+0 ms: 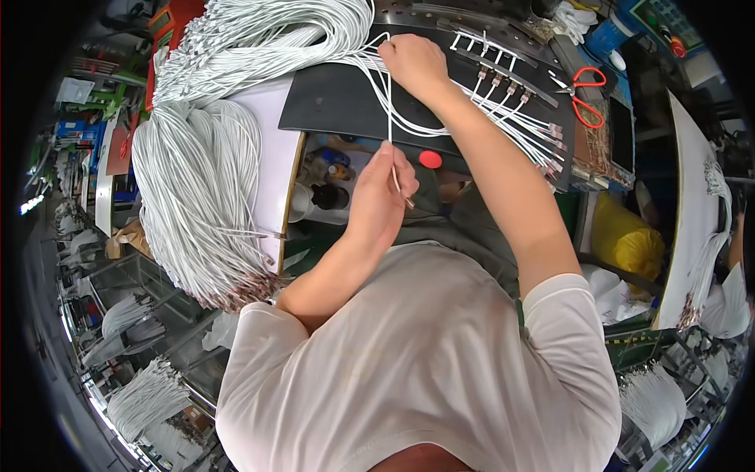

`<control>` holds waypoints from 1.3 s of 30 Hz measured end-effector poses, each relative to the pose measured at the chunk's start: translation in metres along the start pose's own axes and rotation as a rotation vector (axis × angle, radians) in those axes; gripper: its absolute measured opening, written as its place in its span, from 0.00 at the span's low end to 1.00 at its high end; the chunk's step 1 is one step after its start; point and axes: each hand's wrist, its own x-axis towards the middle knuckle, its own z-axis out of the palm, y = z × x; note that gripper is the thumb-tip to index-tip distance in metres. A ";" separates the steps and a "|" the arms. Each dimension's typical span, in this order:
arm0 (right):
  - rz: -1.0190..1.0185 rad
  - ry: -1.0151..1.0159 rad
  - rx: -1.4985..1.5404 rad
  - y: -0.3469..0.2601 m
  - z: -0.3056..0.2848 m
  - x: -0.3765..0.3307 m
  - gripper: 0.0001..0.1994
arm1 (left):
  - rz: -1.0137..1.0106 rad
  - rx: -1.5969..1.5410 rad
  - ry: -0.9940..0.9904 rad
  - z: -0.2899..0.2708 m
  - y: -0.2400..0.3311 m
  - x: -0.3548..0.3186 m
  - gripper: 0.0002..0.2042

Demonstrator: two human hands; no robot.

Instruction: Organizing and inserting bundles of wires into an assembly fixture for processing.

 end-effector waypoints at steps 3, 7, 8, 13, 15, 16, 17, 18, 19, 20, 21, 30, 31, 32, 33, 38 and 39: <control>-0.034 -0.006 -0.058 0.008 -0.007 0.016 0.20 | 0.135 0.152 0.080 0.008 -0.012 0.001 0.17; -0.035 -0.015 -0.092 0.007 -0.008 0.017 0.19 | 0.125 0.171 0.110 0.002 -0.021 -0.013 0.18; -0.040 0.003 -0.093 0.007 -0.010 0.012 0.19 | 0.109 0.183 0.113 -0.001 -0.024 -0.018 0.18; -0.094 -0.190 -0.078 0.011 -0.050 -0.024 0.22 | -0.144 0.625 -0.146 -0.026 -0.029 -0.044 0.14; -0.065 -0.095 0.005 0.025 -0.085 -0.044 0.20 | -0.111 0.881 -0.167 -0.031 -0.030 -0.051 0.13; -0.126 0.027 0.113 0.037 -0.108 -0.050 0.18 | -0.083 1.156 -0.165 -0.031 -0.030 -0.049 0.13; -0.042 0.087 0.054 0.052 -0.134 -0.051 0.15 | -0.032 1.413 -0.165 -0.030 -0.030 -0.046 0.14; -0.064 0.183 0.017 0.069 -0.160 -0.056 0.13 | -0.044 1.415 -0.170 -0.030 -0.028 -0.042 0.14; -0.050 0.215 -0.158 0.086 -0.189 -0.061 0.14 | 0.029 1.390 -0.081 -0.030 -0.022 -0.035 0.14; -0.064 0.254 -0.331 0.102 -0.216 -0.066 0.16 | 0.101 1.364 0.009 -0.029 -0.016 -0.029 0.13; -0.066 0.261 -0.342 0.116 -0.236 -0.072 0.16 | 0.171 1.334 0.100 -0.026 -0.012 -0.023 0.13; -0.043 0.159 -0.831 0.174 -0.253 -0.120 0.21 | 0.244 1.294 -0.132 0.014 -0.015 0.010 0.09; -0.044 0.214 -0.819 0.174 -0.250 -0.123 0.20 | 0.247 1.305 -0.166 0.016 -0.017 0.010 0.09; 0.002 0.162 -0.813 0.174 -0.249 -0.124 0.20 | 0.254 1.320 -0.197 0.017 -0.018 0.010 0.08; 0.017 0.172 -0.791 0.175 -0.249 -0.123 0.19 | 0.244 1.331 -0.237 0.018 -0.018 0.010 0.08; 0.035 0.334 -0.662 0.179 -0.259 -0.084 0.16 | 0.341 1.315 -0.269 0.022 -0.011 0.014 0.08; 0.129 0.383 -0.627 0.177 -0.260 -0.073 0.15 | 0.347 1.304 -0.287 0.024 -0.009 0.016 0.08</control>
